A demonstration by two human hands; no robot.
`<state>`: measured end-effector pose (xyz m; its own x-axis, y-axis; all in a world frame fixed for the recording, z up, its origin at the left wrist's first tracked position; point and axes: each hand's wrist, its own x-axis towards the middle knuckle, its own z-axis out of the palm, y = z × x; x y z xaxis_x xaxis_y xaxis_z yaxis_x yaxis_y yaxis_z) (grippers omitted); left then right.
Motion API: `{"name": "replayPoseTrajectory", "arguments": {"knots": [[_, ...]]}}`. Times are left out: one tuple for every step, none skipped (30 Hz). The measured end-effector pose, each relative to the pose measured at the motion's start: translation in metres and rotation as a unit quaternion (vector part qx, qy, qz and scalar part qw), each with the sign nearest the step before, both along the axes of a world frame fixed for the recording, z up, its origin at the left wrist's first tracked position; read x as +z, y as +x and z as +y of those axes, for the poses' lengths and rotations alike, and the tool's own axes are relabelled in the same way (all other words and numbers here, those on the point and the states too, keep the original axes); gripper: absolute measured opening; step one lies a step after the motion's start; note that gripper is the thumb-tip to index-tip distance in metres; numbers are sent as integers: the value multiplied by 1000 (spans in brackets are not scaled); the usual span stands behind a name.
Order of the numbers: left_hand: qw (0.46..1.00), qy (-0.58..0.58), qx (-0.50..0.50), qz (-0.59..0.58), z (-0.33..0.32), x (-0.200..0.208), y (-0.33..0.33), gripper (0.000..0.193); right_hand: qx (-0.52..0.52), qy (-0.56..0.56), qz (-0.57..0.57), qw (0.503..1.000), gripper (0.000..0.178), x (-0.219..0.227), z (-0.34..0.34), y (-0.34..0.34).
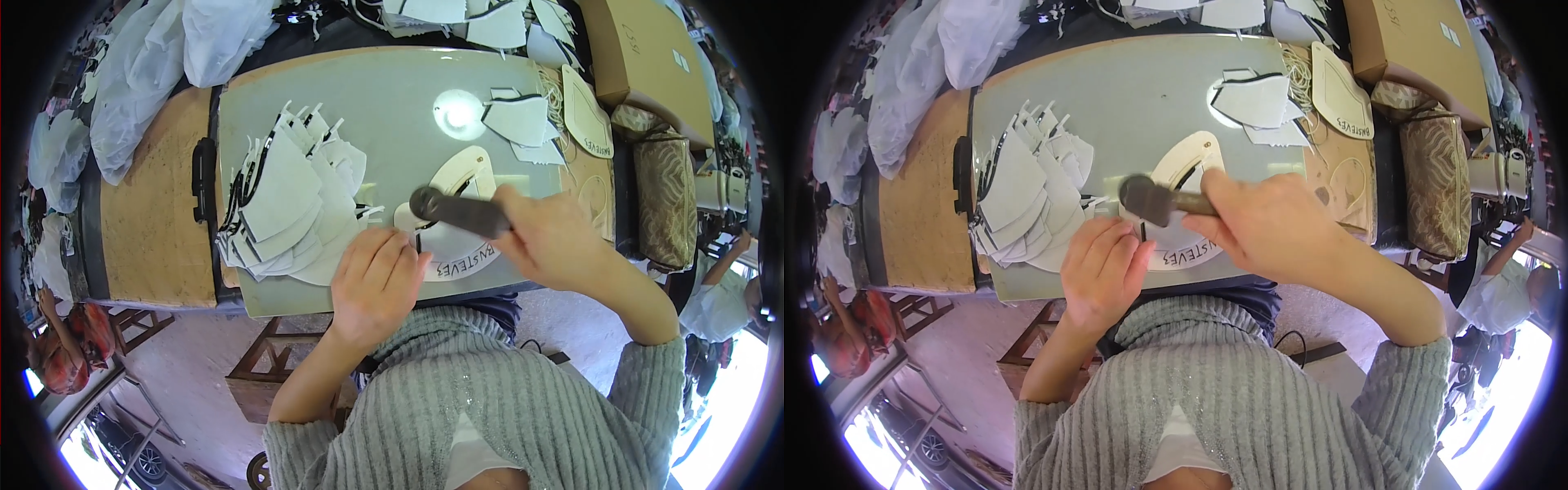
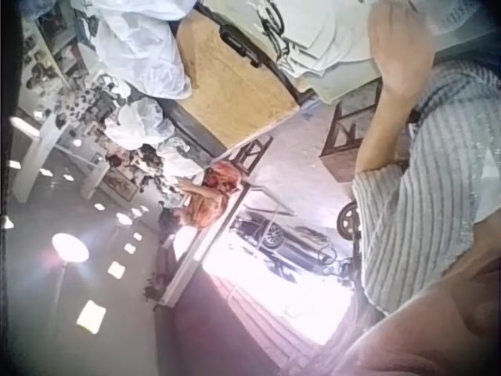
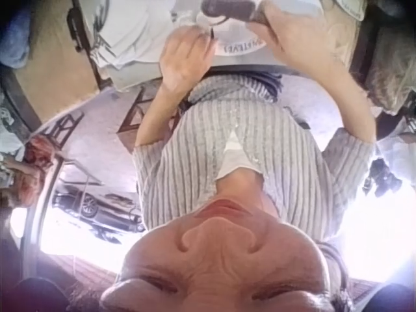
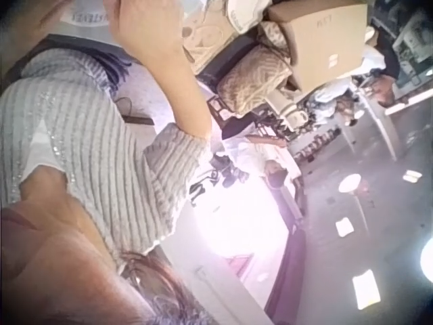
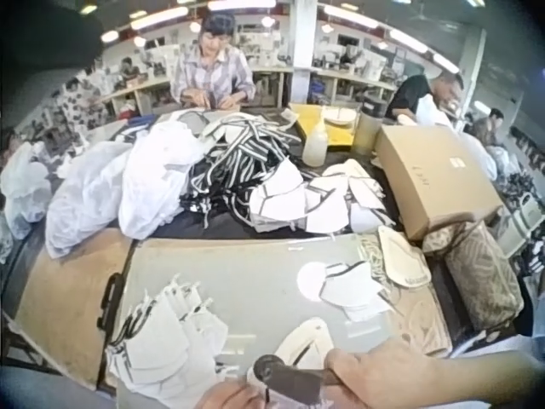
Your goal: Hammering shoe upper components onto a template at a workbench.
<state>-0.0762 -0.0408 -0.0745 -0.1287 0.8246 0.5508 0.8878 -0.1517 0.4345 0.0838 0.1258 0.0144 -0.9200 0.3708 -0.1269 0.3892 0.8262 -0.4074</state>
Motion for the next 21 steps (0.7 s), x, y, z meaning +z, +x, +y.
{"name": "replayPoseTrajectory", "arguments": {"knots": [[1000,8,3,4,0,1,1,23,-3,1,1,1000,36,-1,-3,3],[1000,9,1,5,1,3,2,23,11,15,-59,998,35,-5,-7,5],[1000,6,0,7,1,4,3,23,26,29,-118,992,35,-6,-10,7],[1000,5,0,9,3,5,2,22,27,9,-103,994,34,-7,-3,5],[1000,8,-1,11,4,6,2,22,25,12,-102,994,34,-4,-3,4],[1000,5,3,6,5,6,2,21,28,14,-106,994,34,0,-4,0],[1000,0,8,2,3,6,2,21,30,15,-109,993,34,2,-5,-2],[1000,1,8,3,3,5,1,21,30,15,-108,994,34,1,-5,-3],[1000,2,4,5,2,3,0,22,30,11,-91,995,34,0,-6,-4],[1000,3,-2,6,2,4,1,24,27,7,-75,997,34,0,-6,-2],[1000,4,-7,6,2,6,2,24,23,8,-75,997,34,-3,-6,0],[1000,-7,-10,10,2,9,3,26,21,-9,-92,995,34,-9,-4,2],[1000,-16,-16,17,5,11,1,28,17,-24,-106,994,34,-12,0,3],[999,-12,-24,19,6,11,1,28,9,-21,-104,994,34,-11,4,5],[999,-35,-20,25,5,12,1,30,-32,-29,-74,996,34,-10,8,10],[998,-61,-10,30,3,12,3,32,-67,-39,-45,996,33,-10,12,14],[998,-60,-13,32,3,11,3,32,-70,-38,-43,996,33,-7,17,18],[998,-54,-8,32,3,9,1,32,-111,-69,5,991,34,0,22,22],[998,-50,-6,32,3,10,2,33,-153,-101,53,982,35,4,23,27],[998,-51,-11,33,2,12,4,33,-117,-23,7,993,36,4,21,30],[998,-60,-9,27,2,14,5,30,-122,-25,9,992,36,-1,20,33]]}}
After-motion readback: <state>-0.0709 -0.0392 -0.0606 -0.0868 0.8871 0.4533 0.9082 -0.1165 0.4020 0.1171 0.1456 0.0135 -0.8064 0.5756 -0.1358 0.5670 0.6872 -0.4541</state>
